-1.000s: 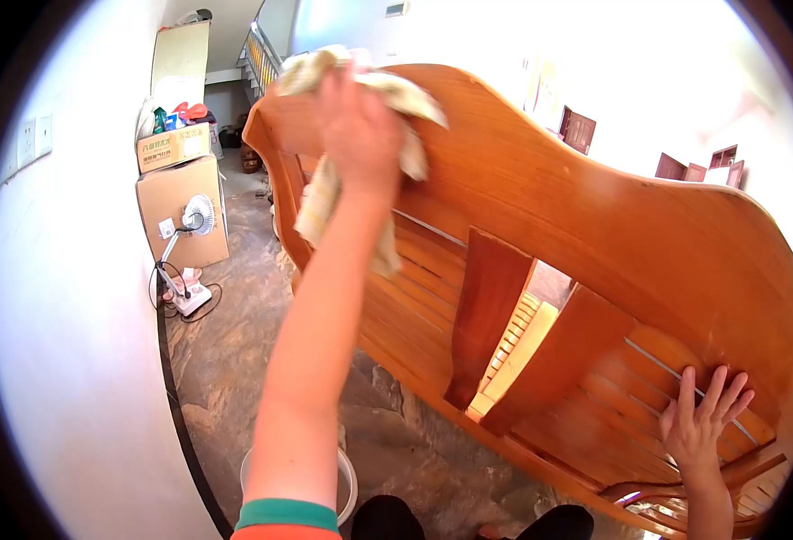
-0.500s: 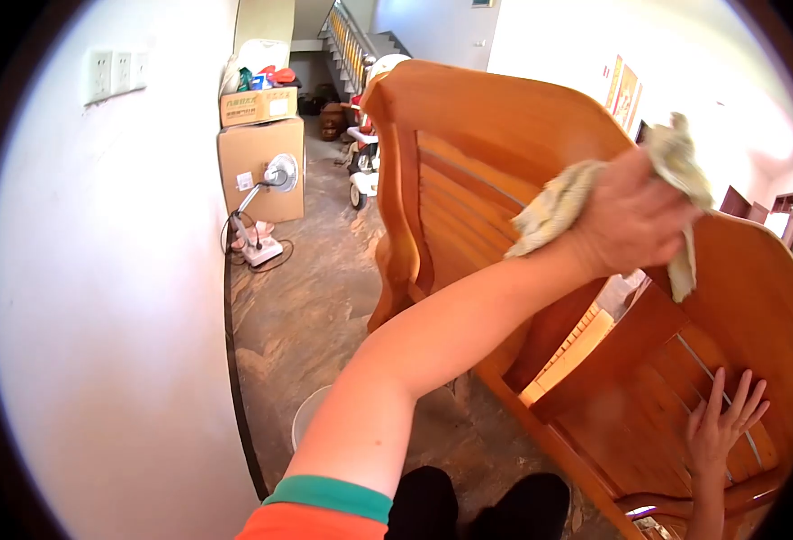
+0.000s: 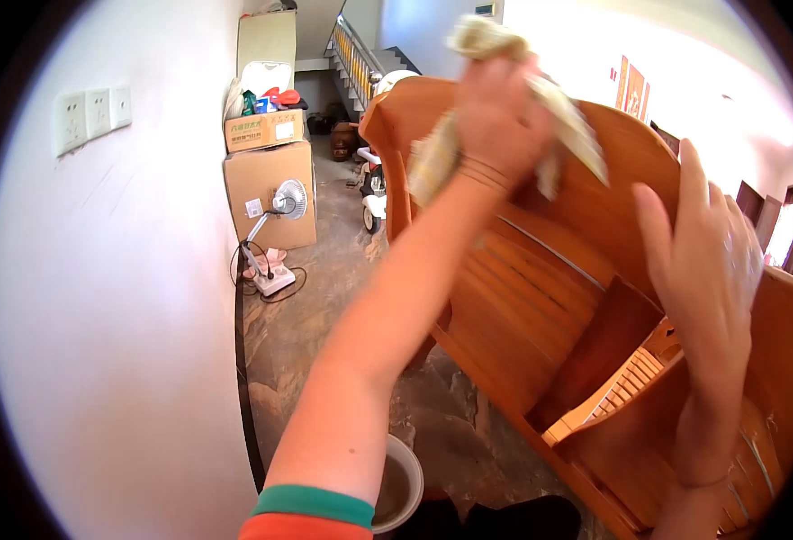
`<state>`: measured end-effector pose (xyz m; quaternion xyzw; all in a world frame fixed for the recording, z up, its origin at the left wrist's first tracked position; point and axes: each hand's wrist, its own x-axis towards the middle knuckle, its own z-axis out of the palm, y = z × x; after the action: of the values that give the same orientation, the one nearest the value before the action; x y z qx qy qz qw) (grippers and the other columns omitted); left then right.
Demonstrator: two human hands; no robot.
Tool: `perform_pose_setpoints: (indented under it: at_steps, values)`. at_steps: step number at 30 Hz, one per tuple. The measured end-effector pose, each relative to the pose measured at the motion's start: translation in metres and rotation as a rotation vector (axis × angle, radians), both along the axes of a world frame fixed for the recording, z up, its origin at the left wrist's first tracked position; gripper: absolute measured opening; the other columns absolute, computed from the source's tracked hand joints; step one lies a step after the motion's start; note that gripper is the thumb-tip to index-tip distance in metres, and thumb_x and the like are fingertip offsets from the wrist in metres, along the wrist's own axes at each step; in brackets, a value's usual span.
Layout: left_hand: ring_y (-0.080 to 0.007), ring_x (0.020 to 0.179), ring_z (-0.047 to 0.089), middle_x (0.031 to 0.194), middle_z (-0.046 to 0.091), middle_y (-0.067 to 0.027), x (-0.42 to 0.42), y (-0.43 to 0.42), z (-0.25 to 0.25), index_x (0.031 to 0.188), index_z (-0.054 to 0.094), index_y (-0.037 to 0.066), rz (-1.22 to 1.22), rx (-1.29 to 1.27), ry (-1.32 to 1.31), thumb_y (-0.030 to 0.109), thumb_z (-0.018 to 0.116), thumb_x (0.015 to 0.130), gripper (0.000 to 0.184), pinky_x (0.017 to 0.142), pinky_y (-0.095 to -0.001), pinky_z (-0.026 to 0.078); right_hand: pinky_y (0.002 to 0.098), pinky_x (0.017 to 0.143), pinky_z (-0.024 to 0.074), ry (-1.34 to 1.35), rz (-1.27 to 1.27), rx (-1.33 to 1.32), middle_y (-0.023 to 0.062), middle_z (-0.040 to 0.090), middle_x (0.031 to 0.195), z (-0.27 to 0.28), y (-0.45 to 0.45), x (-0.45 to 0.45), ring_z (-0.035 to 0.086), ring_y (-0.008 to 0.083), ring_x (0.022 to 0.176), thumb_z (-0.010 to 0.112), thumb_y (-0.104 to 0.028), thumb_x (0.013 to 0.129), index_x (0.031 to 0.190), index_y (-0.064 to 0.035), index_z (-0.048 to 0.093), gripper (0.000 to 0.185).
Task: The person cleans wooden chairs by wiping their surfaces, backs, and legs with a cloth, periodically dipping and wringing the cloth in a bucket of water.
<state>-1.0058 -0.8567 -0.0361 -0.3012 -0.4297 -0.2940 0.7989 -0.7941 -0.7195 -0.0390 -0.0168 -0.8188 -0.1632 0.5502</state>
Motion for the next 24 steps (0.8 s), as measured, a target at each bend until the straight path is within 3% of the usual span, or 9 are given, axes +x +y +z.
perform_pose_setpoints:
  at_steps: [5,7,8,11,13,17,18,23,24]
  values:
    - [-0.0373,0.088,0.051,0.094,0.052,-0.0202,-0.113,-0.09,-0.006,0.099,0.057,0.004,-0.08,0.236,-0.198,0.021,0.052,0.076,0.029,0.079,-0.0459,0.04,0.0352,0.051,0.0463,0.375,-0.029,0.08,0.0104,0.06,0.064,-0.005,-0.01,-0.042,0.061,0.0262,0.062,0.053,-0.039,0.083,0.071,-0.0047,0.054,0.037]
    - [-0.0388,0.09,0.05,0.097,0.052,-0.022,-0.143,-0.118,-0.015,0.1,0.055,0.0,-0.23,0.338,-0.747,0.021,0.047,0.081,0.03,0.08,-0.0452,0.04,0.0354,0.052,0.0466,0.338,-0.038,0.054,0.01,0.06,0.064,-0.006,-0.013,-0.041,0.06,0.0263,0.061,0.054,-0.039,0.083,0.073,-0.0051,0.054,0.036]
    - [-0.038,0.091,0.049,0.096,0.052,-0.0234,-0.156,-0.12,-0.024,0.098,0.054,-0.002,-0.044,0.362,-0.819,0.023,0.046,0.084,0.03,0.081,-0.0461,0.039,0.0354,0.052,0.0467,0.324,-0.047,0.04,0.0097,0.06,0.064,-0.005,-0.013,-0.039,0.06,0.0263,0.061,0.054,-0.039,0.083,0.073,-0.0053,0.055,0.035]
    - [-0.0312,0.082,0.052,0.088,0.055,-0.02,-0.096,-0.077,-0.03,0.085,0.055,-0.003,-0.802,0.43,-0.706,0.021,0.042,0.087,0.027,0.073,-0.0398,0.04,0.0378,0.056,0.0473,0.326,-0.021,0.024,0.0114,0.061,0.069,-0.006,-0.014,-0.038,0.061,0.0277,0.065,0.053,-0.04,0.083,0.076,-0.0045,0.055,0.036]
    - [-0.0304,0.088,0.049,0.096,0.053,-0.0185,-0.083,-0.041,-0.046,0.098,0.053,-0.002,-0.252,0.451,-0.417,0.019,0.042,0.088,0.025,0.078,-0.0415,0.038,0.0388,0.061,0.0478,0.283,-0.03,-0.011,0.0127,0.063,0.075,-0.005,-0.017,-0.032,0.062,0.0286,0.07,0.052,-0.039,0.084,0.083,-0.0038,0.058,0.036]
    - [-0.0408,0.121,0.03,0.123,0.041,-0.023,-0.029,-0.002,-0.072,0.123,0.043,-0.004,-0.059,0.232,-0.214,0.02,0.044,0.085,0.045,0.102,-0.0449,0.022,0.0396,0.07,0.0477,0.231,-0.027,-0.078,0.0153,0.065,0.087,-0.006,-0.015,-0.029,0.063,0.0295,0.081,0.051,-0.039,0.085,0.099,-0.0031,0.06,0.04]
    - [-0.0454,0.127,0.022,0.133,0.033,-0.0259,-0.039,-0.009,-0.073,0.127,0.039,-0.004,-0.194,0.146,-0.285,0.021,0.045,0.082,0.052,0.106,-0.0474,0.016,0.0378,0.073,0.0473,0.23,-0.057,-0.093,0.0114,0.066,0.09,-0.006,-0.013,-0.032,0.063,0.0264,0.083,0.051,-0.038,0.085,0.107,-0.0067,0.06,0.039]
    - [-0.0426,0.115,0.037,0.12,0.046,-0.0241,-0.146,-0.079,-0.057,0.126,0.042,0.001,-0.169,0.401,-0.431,0.031,0.038,0.085,0.051,0.099,-0.045,0.028,0.0293,0.068,0.0464,0.395,-0.12,-0.106,0.0007,0.066,0.082,-0.013,-0.005,-0.056,0.063,0.0161,0.076,0.049,-0.042,0.084,0.102,-0.0156,0.062,0.035]
    - [-0.0413,0.102,0.042,0.11,0.049,-0.0225,-0.169,-0.093,-0.061,0.111,0.049,0.003,-0.07,0.469,-0.42,0.031,0.04,0.083,0.04,0.091,-0.0455,0.031,0.0276,0.067,0.0462,0.374,-0.117,-0.129,0.0003,0.066,0.08,-0.014,-0.005,-0.058,0.063,0.0145,0.074,0.048,-0.043,0.084,0.101,-0.0153,0.062,0.035]
